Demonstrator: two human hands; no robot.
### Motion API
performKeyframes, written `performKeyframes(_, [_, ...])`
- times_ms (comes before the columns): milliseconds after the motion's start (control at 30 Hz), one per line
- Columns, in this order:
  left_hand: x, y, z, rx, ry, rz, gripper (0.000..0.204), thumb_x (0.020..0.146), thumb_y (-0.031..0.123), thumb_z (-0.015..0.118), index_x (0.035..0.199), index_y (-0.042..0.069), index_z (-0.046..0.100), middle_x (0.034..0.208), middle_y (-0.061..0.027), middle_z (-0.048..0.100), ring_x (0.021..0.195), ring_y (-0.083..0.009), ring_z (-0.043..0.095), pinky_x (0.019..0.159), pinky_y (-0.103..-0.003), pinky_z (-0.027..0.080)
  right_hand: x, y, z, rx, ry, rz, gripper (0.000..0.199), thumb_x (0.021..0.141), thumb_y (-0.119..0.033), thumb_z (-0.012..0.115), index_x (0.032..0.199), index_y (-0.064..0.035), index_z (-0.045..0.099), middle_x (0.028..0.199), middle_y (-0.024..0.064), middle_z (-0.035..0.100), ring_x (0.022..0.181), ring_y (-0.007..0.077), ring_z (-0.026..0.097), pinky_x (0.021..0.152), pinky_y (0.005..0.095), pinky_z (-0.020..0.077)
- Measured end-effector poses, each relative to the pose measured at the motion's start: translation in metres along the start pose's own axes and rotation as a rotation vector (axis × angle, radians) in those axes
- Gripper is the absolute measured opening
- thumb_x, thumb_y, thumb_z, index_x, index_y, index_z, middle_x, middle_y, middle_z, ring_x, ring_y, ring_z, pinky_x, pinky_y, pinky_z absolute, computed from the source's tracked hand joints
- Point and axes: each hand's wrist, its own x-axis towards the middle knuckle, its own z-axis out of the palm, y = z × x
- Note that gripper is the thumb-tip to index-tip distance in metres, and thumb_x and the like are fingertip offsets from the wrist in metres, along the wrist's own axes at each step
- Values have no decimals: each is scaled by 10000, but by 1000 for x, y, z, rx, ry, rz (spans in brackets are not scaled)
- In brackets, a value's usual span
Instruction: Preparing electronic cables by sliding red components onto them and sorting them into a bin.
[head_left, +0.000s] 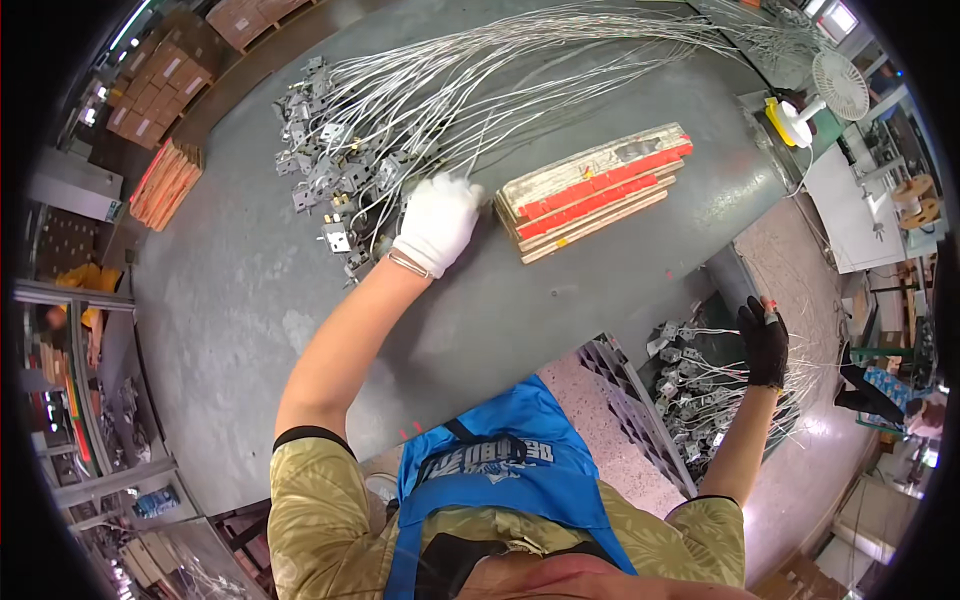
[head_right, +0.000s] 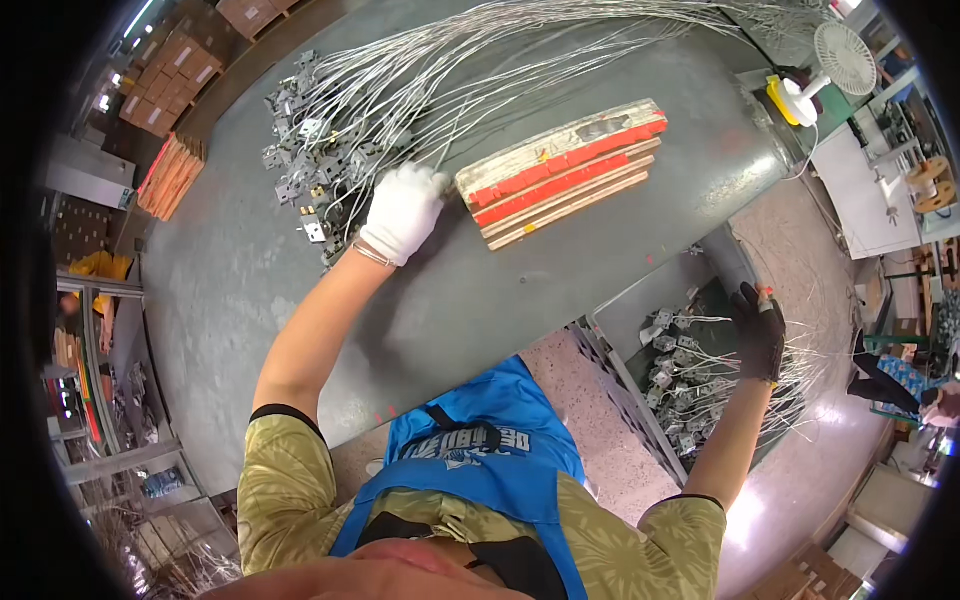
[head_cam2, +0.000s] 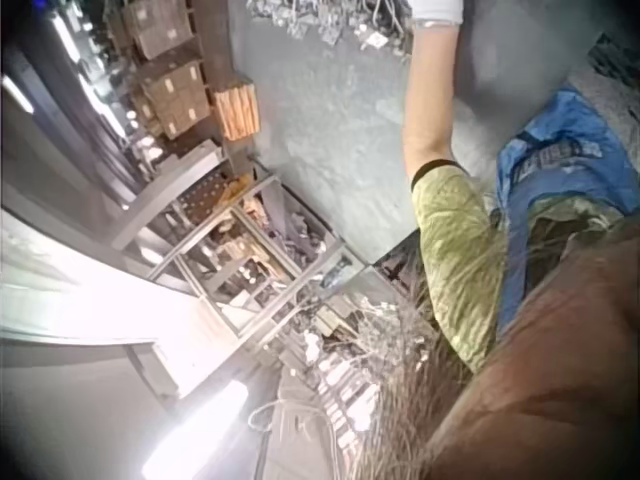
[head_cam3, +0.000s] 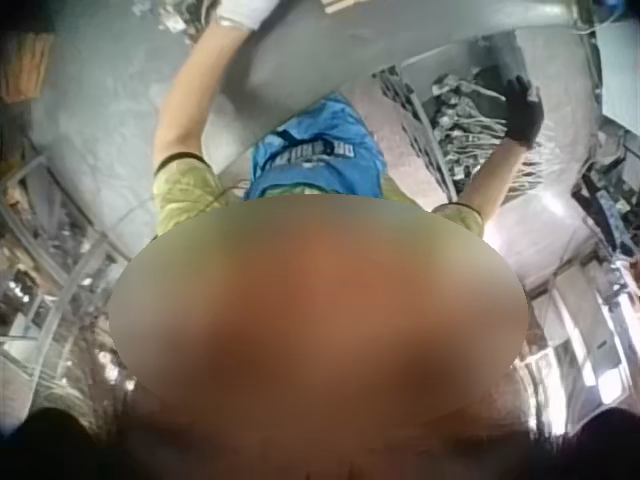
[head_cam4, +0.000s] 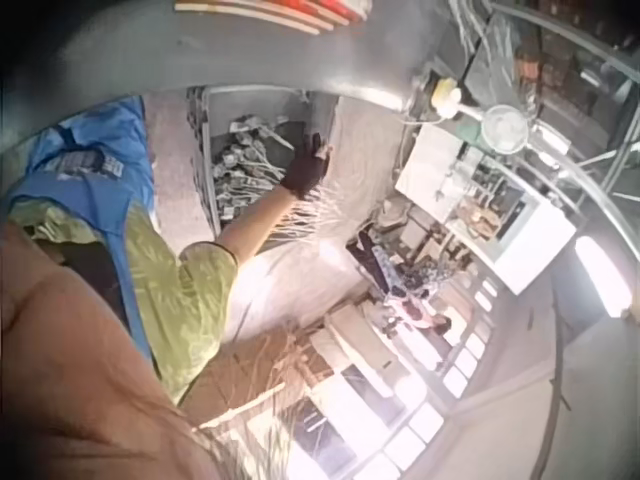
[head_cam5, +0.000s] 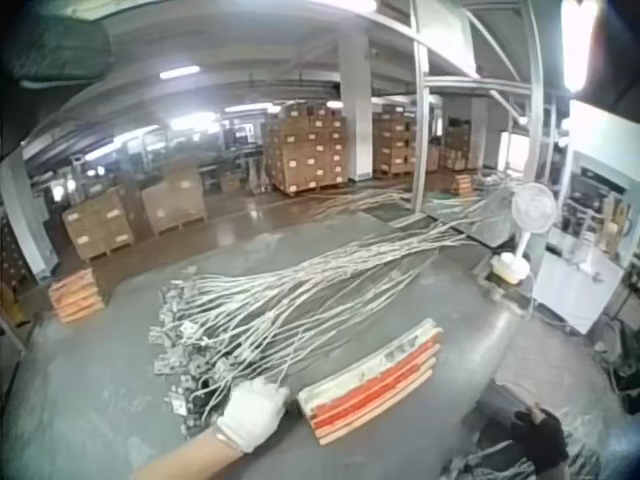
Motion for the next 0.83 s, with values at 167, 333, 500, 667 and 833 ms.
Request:
performKeyframes(167, [-15, 18, -27, -260, -145, -261, 287, 853, 263, 700, 1045, 67, 618, 881, -193, 664, 820, -344, 667, 716, -446, 537, 5, 11, 21, 4, 1, 20, 484, 969, -275, 620, 1359, -12, 503, 1286, 191, 602, 1027, 323, 641, 888, 441, 523])
performKeyframes(333, [-26, 9, -25, -409, -374, -442, 307, 806, 223, 702, 1009, 15, 606, 855, -240, 667, 873, -399, 665, 799, -461, 545, -32, 2, 67, 20, -154, -12, 418, 974, -256, 614, 1311, -19, 548, 1239, 187, 628, 997, 312, 649, 867, 415, 526])
performKeyframes(500, [-70, 20, -80, -1198, -618, -673, 267, 782, 151, 695, 986, -9, 635, 866, -139, 698, 826, -209, 690, 753, -346, 544, -105, 3, 139, -85, -351, -68, 414, 960, -293, 632, 1278, -32, 580, 1193, 158, 655, 905, 249, 669, 750, 362, 533])
performKeyframes(667, [-171, 37, -145, -1723, -403, -977, 167, 867, 21, 652, 980, 14, 529, 838, -83, 617, 695, -155, 636, 621, -290, 536, -181, 48, 264, -171, -714, 255, 475, 949, -342, 631, 1327, -67, 550, 1228, 163, 640, 883, 237, 674, 686, 315, 501])
performKeyframes(833, [-246, 36, -189, -1516, -328, -1025, 191, 916, 41, 644, 1061, 13, 523, 937, -123, 657, 687, -167, 659, 621, -283, 553, -196, 108, 383, 111, -1045, 537, 678, 913, -453, 663, 1461, -145, 410, 1338, 148, 584, 917, 264, 668, 667, 344, 500])
